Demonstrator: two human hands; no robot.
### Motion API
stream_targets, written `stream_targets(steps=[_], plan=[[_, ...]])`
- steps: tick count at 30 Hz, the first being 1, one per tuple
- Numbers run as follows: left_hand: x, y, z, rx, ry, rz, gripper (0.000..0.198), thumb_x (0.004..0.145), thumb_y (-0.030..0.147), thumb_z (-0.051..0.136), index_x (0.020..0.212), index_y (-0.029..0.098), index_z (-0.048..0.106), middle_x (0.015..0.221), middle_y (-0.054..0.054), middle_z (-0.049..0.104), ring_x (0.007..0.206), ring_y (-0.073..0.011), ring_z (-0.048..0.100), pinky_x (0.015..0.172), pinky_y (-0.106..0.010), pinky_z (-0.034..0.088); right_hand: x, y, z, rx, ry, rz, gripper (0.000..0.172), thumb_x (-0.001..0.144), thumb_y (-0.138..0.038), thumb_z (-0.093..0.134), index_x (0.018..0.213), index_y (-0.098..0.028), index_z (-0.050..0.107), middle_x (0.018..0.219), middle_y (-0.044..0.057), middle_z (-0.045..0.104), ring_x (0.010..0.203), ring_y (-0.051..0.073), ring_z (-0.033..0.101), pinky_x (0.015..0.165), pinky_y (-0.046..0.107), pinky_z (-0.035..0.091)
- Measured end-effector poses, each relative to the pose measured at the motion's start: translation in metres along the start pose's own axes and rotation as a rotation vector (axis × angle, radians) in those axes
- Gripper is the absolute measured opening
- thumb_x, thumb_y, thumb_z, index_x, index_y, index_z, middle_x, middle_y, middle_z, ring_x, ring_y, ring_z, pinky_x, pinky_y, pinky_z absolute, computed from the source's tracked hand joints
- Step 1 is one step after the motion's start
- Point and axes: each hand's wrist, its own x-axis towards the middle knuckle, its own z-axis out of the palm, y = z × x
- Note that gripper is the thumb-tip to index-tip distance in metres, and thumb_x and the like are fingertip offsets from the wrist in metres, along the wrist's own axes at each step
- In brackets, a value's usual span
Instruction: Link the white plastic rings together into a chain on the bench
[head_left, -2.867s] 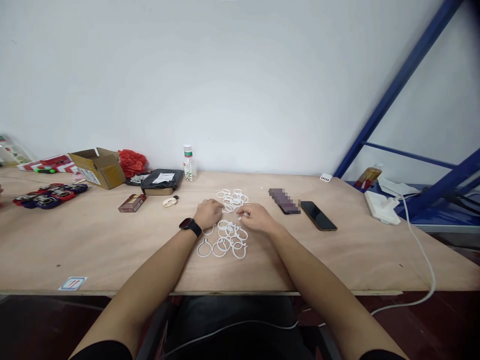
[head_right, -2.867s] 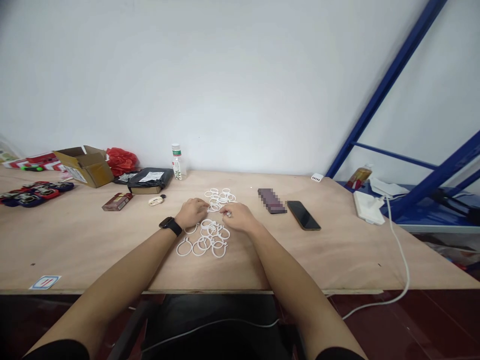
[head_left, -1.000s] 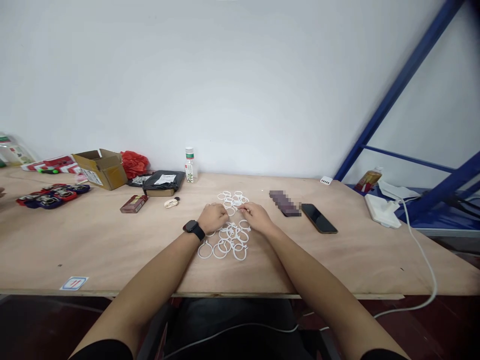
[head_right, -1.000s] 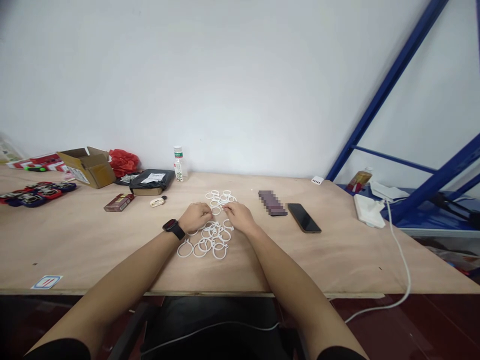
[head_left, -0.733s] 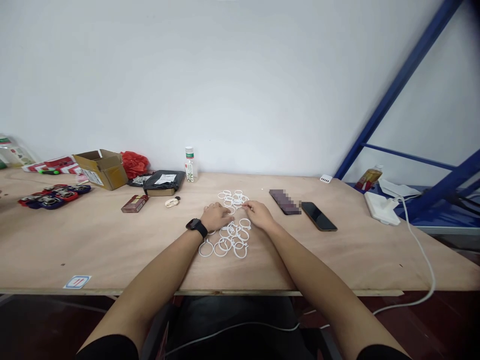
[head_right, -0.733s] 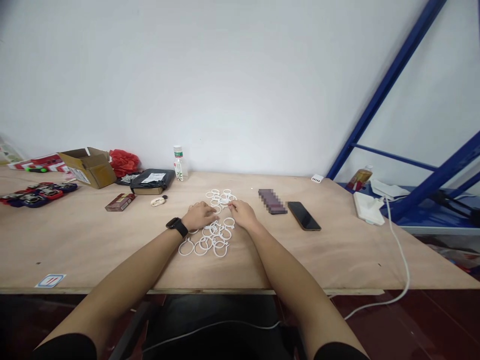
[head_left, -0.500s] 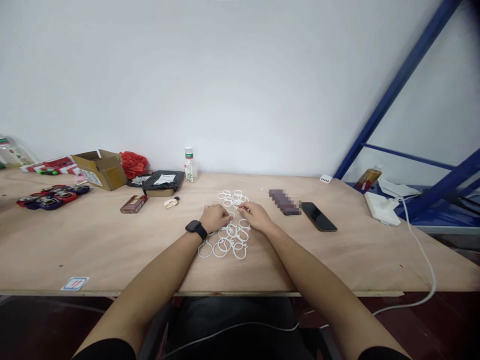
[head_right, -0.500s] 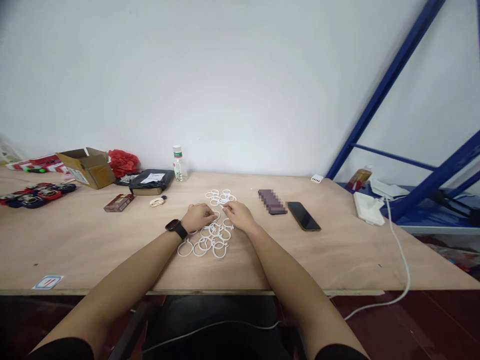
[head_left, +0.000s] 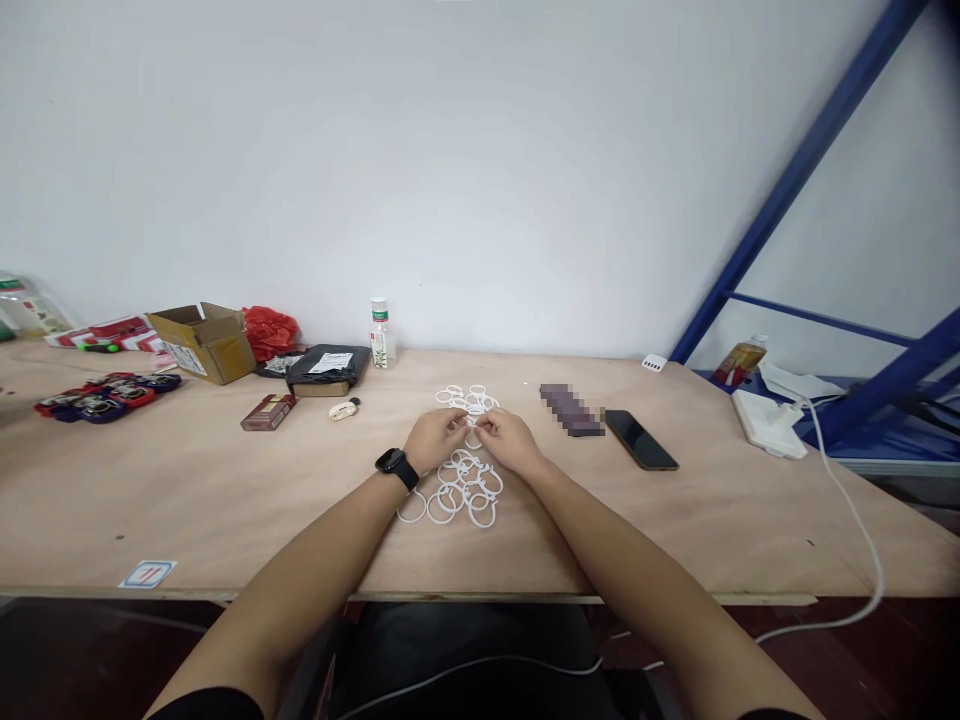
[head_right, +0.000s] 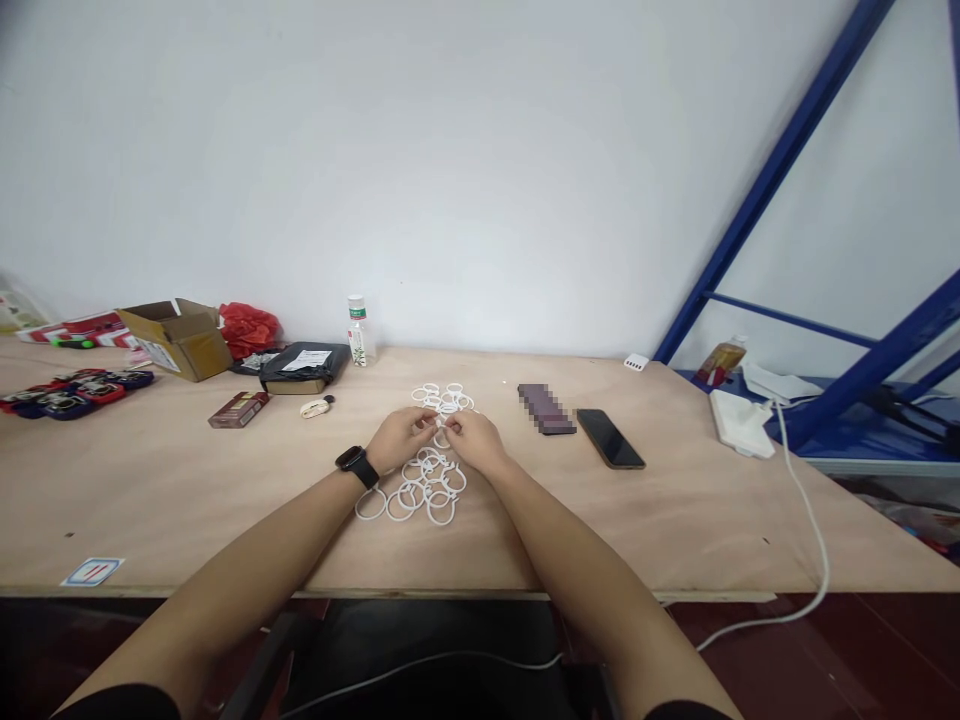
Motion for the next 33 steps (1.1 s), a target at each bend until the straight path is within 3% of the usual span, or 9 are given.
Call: stream_targets(steps=[5,12,15,18,22,27,30,33], plan=[[-0.001,0.005,-0.004,-0.172,0.011,-0.095,0.022,0.083,0.022,0.054,0.096,0.018,0.071,0.090,-0.003,0.074,0.080,-0.0155,0.067,0.079,-0.027,0.051,-0.004,-0.007,-0.002,0.096,0.124,-0.117,0.007,0.083,-0.022,0.060,0.085,-0.020,0.066,0.088,0.004,0.067,0.081,0.016,0.061,0.076,0.026,0.044],[-0.002,0.017,-0.007,-0.181,0.079,-0.154,0.012,0.071,0.016,0.057,0.074,0.015,0.068,0.068,0.001,0.067,0.065,-0.0128,0.059,0.065,-0.023,0.046,-0.004,-0.011,-0.002,0.182,0.046,-0.215,0.009,0.085,-0.024,0.059,0.084,-0.020,0.066,0.082,0.003,0.066,0.078,0.016,0.059,0.073,0.026,0.044],[0.000,0.019,-0.008,-0.193,0.102,-0.146,0.014,0.071,0.013,0.052,0.068,0.016,0.065,0.067,0.001,0.066,0.066,-0.0129,0.059,0.067,-0.024,0.046,-0.004,-0.012,-0.002,0.214,0.046,-0.234,0.009,0.086,-0.025,0.059,0.085,-0.020,0.066,0.083,0.003,0.065,0.076,0.015,0.057,0.071,0.026,0.043],[0.000,0.014,-0.009,-0.206,0.106,-0.144,0.019,0.073,0.013,0.048,0.073,0.016,0.067,0.072,0.000,0.068,0.069,-0.0137,0.060,0.070,-0.024,0.047,-0.002,-0.006,-0.004,0.260,0.048,-0.203,0.016,0.086,-0.033,0.061,0.092,-0.019,0.066,0.086,0.003,0.066,0.075,0.014,0.058,0.070,0.025,0.044],[-0.001,0.005,-0.009,-0.119,-0.019,-0.127,0.027,0.075,0.013,0.046,0.085,0.018,0.070,0.085,-0.002,0.072,0.078,-0.0155,0.063,0.079,-0.027,0.049,0.005,0.023,-0.012,0.178,0.129,-0.037,0.022,0.089,-0.032,0.054,0.103,-0.018,0.065,0.096,0.005,0.067,0.084,0.016,0.060,0.076,0.027,0.044],[-0.002,0.003,-0.003,0.058,-0.255,0.000,0.023,0.075,0.014,0.051,0.081,0.018,0.072,0.091,-0.004,0.072,0.089,-0.0194,0.063,0.090,-0.031,0.047,0.008,0.060,-0.017,-0.119,0.005,0.149,0.030,0.081,-0.011,0.052,0.107,-0.020,0.064,0.104,0.006,0.064,0.094,0.018,0.059,0.080,0.027,0.042],[-0.003,0.006,-0.001,0.058,-0.305,0.042,0.022,0.079,0.019,0.053,0.089,0.018,0.072,0.093,-0.005,0.072,0.088,-0.0192,0.063,0.088,-0.030,0.047,0.005,0.056,-0.010,-0.199,-0.060,0.175,0.034,0.082,-0.015,0.052,0.113,-0.022,0.062,0.112,0.008,0.060,0.094,0.020,0.061,0.078,0.028,0.043],[-0.004,0.010,0.001,-0.010,-0.316,0.070,0.019,0.082,0.025,0.056,0.091,0.019,0.072,0.095,-0.005,0.071,0.091,-0.0190,0.062,0.091,-0.030,0.046,0.003,0.037,0.004,-0.228,-0.057,0.158,0.033,0.086,-0.024,0.052,0.118,-0.022,0.060,0.118,0.010,0.055,0.094,0.022,0.062,0.079,0.030,0.044]])
